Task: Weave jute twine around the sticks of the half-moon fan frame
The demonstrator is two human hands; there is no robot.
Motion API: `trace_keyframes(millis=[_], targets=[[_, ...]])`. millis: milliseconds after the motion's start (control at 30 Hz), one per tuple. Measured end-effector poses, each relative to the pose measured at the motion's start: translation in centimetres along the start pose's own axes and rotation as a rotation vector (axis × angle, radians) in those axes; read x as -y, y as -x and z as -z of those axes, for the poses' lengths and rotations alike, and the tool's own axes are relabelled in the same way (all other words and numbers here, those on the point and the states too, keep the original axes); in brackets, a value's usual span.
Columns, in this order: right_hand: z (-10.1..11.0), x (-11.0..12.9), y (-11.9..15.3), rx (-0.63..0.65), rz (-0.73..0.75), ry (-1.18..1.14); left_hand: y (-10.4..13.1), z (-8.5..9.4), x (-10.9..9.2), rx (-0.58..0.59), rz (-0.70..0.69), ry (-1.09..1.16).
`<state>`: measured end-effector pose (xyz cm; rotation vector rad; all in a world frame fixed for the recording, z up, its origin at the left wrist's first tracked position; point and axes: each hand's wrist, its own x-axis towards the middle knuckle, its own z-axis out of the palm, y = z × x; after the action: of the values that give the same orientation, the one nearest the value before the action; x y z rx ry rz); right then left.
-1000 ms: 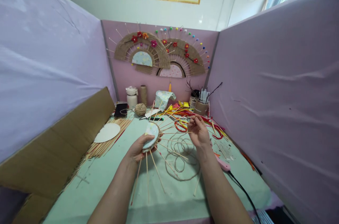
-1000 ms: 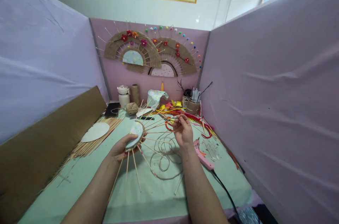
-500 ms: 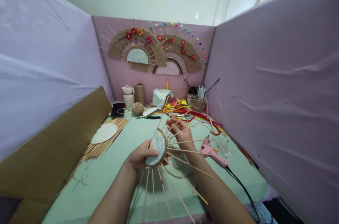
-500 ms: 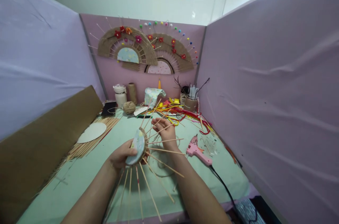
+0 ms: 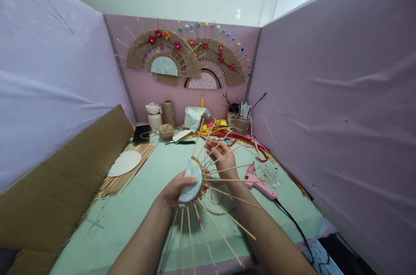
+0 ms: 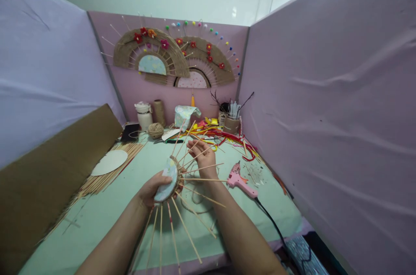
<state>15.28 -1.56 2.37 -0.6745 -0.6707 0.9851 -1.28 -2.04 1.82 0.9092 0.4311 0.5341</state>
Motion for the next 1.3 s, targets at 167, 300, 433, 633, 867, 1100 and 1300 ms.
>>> trace_keyframes(millis=[167, 300, 433, 633, 867, 1100, 1300], targets=[[0.0, 0.3, -0.1, 0.000, 0.041, -0.031, -0.1, 0.3, 0.2, 0.002, 0.001, 0.016], [0.1, 0.6, -0.2, -0.031, 0.042, -0.069, -0.1, 0.3, 0.2, -0.022, -0.020, 0.047], [0.4, 0.8, -0.5, -0.039, 0.016, -0.137, -0.1, 0.0, -0.2, -0.090, -0.069, 0.114], [1.0, 2.0, -0.7, -0.074, 0.007, -0.244, -0.4, 0.3, -0.2, -0.165, -0.100, 0.138], [1.8, 3.8, -1.2, -0.026, -0.006, -0.355, -0.6, 1.0, 0.1, -0.088, -0.082, 0.127], [2.3, 6.1, -0.8, 0.075, 0.143, -0.314, -0.9, 0.9, 0.2, -0.136, -0.019, 0.146], [3.0, 6.5, -1.1, 0.043, 0.157, -0.278, -1.0, 0.7, 0.5, -0.131, 0.054, 0.144]])
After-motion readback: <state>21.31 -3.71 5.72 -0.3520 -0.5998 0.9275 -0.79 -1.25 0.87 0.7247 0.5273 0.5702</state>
